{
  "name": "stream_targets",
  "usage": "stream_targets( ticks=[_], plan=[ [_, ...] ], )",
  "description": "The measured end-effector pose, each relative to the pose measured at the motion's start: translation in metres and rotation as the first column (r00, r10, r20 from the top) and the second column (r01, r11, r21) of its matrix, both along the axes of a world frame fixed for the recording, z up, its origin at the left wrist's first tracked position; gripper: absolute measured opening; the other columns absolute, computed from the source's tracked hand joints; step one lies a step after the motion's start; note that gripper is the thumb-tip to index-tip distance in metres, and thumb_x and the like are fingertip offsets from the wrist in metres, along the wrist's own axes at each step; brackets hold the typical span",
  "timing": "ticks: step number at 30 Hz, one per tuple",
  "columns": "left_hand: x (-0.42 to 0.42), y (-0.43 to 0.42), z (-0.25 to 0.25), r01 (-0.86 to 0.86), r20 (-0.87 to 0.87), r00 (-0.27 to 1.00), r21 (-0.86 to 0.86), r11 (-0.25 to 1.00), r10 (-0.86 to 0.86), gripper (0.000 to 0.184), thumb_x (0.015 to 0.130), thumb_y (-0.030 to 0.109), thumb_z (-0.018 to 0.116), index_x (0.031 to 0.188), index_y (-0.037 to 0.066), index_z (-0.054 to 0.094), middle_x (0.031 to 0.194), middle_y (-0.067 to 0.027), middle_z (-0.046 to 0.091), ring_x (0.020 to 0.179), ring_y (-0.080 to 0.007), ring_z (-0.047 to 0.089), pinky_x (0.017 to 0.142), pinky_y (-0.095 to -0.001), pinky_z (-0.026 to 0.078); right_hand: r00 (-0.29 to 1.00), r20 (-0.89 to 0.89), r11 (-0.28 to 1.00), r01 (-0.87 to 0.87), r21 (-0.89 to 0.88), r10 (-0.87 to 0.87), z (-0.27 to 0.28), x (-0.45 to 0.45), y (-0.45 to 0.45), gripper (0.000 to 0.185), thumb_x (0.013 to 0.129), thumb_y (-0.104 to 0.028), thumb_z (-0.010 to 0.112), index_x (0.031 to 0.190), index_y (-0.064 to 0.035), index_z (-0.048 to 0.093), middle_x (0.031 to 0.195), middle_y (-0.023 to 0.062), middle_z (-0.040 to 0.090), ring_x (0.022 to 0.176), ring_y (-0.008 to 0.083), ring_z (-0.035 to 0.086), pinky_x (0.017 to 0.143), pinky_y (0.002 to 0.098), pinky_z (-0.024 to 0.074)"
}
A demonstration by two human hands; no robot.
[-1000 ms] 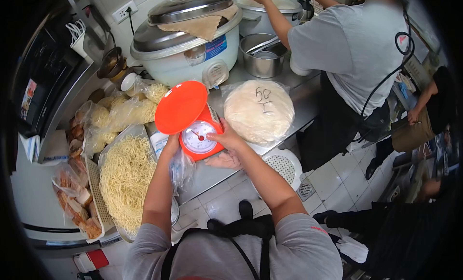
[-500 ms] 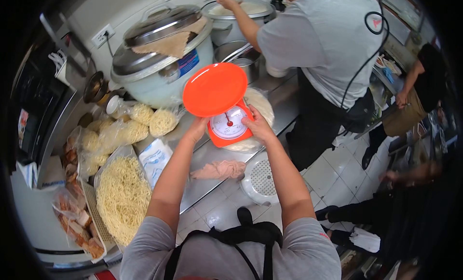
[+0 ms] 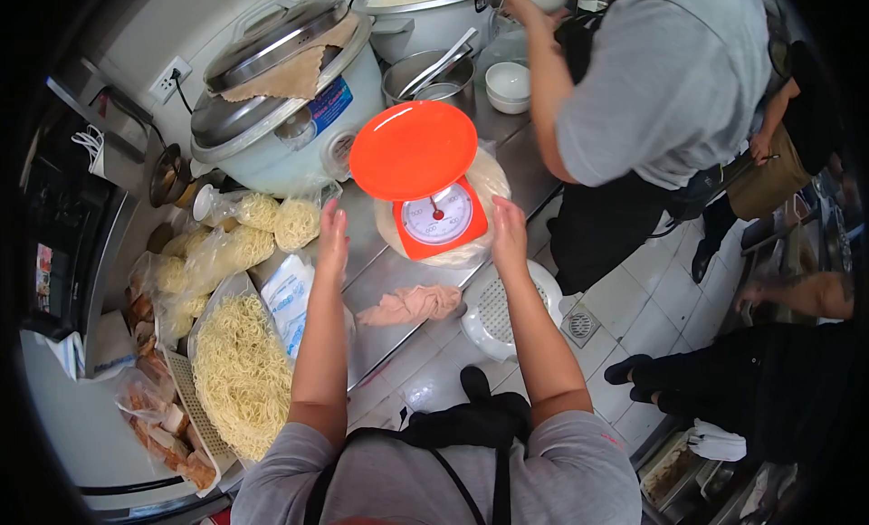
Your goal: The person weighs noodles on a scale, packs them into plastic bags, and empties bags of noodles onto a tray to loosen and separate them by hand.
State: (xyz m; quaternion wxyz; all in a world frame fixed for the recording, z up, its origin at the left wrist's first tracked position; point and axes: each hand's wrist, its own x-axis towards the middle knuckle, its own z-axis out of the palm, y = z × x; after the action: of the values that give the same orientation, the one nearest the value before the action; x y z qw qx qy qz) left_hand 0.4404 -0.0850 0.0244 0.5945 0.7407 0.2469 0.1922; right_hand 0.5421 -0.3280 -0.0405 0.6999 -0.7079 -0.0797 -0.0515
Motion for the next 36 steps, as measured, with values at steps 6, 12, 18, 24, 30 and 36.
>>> stream_targets(
  ticks=[6,12,18,24,30,36],
  plan=[
    [-0.079,0.017,0.02,0.094,-0.165,0.986,0.544,0.834,-0.003,0.056,0.07,0.034,0.057,0.112,0.001,0.041,0.105,-0.021,0.045,0.101,-0.0299,0.041,0.085,-0.0354,0.033,0.986,0.107,0.989,0.136,-0.05,-0.13,-0.01,-0.052,-0.027,0.013,0.073,-0.006,0.052,0.085,-0.001,0.05,0.085,0.007,0.046,0.074,0.0147,0.047,0.069,0.0252,0.039],
    [-0.145,-0.016,0.036,0.31,-0.571,0.77,0.724,0.616,0.284,0.068,0.06,0.041,0.065,0.113,0.006,0.042,0.11,-0.0222,0.042,0.104,-0.0351,0.039,0.086,-0.0384,0.033,0.793,0.418,0.885,-0.311,-0.347,0.443,0.012,-0.088,-0.006,0.016,0.067,-0.004,0.056,0.083,-0.0037,0.053,0.079,0.0082,0.051,0.064,0.0194,0.049,0.059,0.0286,0.0399],
    [-0.186,-0.031,0.033,0.274,-0.503,0.761,0.821,0.502,0.409,0.064,0.059,0.036,0.065,0.113,0.01,0.043,0.11,-0.0194,0.041,0.102,-0.0337,0.039,0.081,-0.0414,0.036,0.695,0.419,0.661,-0.106,-0.743,0.584,0.025,-0.135,0.038,0.024,0.06,-0.012,0.064,0.083,-0.0109,0.058,0.09,0.006,0.051,0.081,0.0252,0.046,0.069,0.0353,0.0387],
    [-0.192,-0.014,-0.012,0.232,-0.524,0.771,0.761,0.606,0.362,0.018,0.071,0.011,0.046,0.087,0.008,0.052,0.085,-0.0152,0.053,0.081,-0.0286,0.053,0.065,-0.038,0.043,0.677,0.253,0.556,-0.276,-0.784,0.692,0.009,-0.126,0.052,0.025,0.06,-0.015,0.065,0.083,-0.011,0.057,0.09,0.0061,0.05,0.081,0.0248,0.046,0.068,0.0357,0.0379],
    [-0.205,-0.022,-0.016,0.084,-0.364,0.839,0.82,0.566,0.403,0.011,0.071,0.007,0.042,0.077,0.006,0.051,0.073,-0.0131,0.055,0.064,-0.0298,0.056,0.055,-0.0387,0.044,0.904,0.385,0.883,0.02,-0.469,0.184,0.047,-0.062,0.02,0.026,0.069,-0.02,0.057,0.083,0.0009,0.052,0.084,0.0164,0.05,0.08,0.0291,0.048,0.074,0.0368,0.0372],
    [-0.217,-0.039,-0.012,0.083,-0.387,0.851,0.768,0.635,0.356,0.012,0.07,0.009,0.044,0.08,0.005,0.051,0.072,-0.0139,0.055,0.065,-0.0307,0.056,0.056,-0.0399,0.044,0.922,-0.387,0.935,-0.136,-0.327,-0.001,-0.001,0.032,-0.019,0.033,0.073,-0.023,0.051,0.089,0.005,0.052,0.064,0.0105,0.051,0.057,0.0199,0.052,0.046,0.0302,0.0412]
  ],
)
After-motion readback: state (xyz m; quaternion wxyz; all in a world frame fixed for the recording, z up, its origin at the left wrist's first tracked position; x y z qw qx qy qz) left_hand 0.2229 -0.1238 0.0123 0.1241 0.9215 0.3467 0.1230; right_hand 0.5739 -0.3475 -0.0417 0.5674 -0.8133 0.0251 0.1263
